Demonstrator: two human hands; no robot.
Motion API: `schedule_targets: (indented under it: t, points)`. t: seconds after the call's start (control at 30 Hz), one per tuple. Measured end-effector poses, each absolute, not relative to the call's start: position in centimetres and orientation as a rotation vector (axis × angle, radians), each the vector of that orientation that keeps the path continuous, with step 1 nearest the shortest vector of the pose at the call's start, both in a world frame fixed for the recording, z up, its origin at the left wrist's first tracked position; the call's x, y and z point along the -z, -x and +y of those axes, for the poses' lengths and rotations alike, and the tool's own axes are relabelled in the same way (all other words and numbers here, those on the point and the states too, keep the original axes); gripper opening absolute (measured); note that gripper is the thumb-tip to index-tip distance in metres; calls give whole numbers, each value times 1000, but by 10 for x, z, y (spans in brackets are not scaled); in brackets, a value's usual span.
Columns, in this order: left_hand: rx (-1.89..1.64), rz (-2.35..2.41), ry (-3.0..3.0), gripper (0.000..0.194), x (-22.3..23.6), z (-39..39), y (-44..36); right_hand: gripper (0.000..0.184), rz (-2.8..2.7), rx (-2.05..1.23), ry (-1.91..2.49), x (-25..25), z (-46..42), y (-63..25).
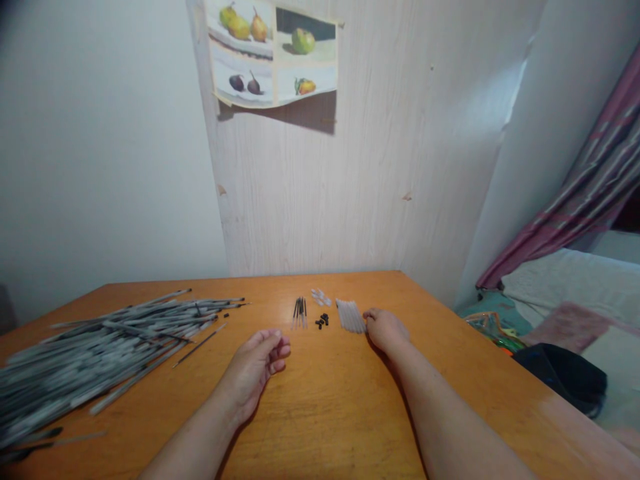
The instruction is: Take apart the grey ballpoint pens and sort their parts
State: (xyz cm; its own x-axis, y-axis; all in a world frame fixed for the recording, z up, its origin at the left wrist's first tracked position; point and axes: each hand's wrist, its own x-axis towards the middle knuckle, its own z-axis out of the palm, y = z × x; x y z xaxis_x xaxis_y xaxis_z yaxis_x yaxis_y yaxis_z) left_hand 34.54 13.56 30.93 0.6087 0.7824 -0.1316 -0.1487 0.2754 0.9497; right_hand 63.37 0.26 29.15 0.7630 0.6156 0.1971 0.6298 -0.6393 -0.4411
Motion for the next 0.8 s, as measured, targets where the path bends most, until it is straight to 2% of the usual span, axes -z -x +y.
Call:
schedule_targets:
  t: [0.47,0.8]
  points:
    - [-679,677,-1126,27,-312,134,-344,32,-907,128,2472,-290,2,-636]
    - [-702,680,-1111,26,-318,138,-340,41,-951,365,2414,-316,6,-600]
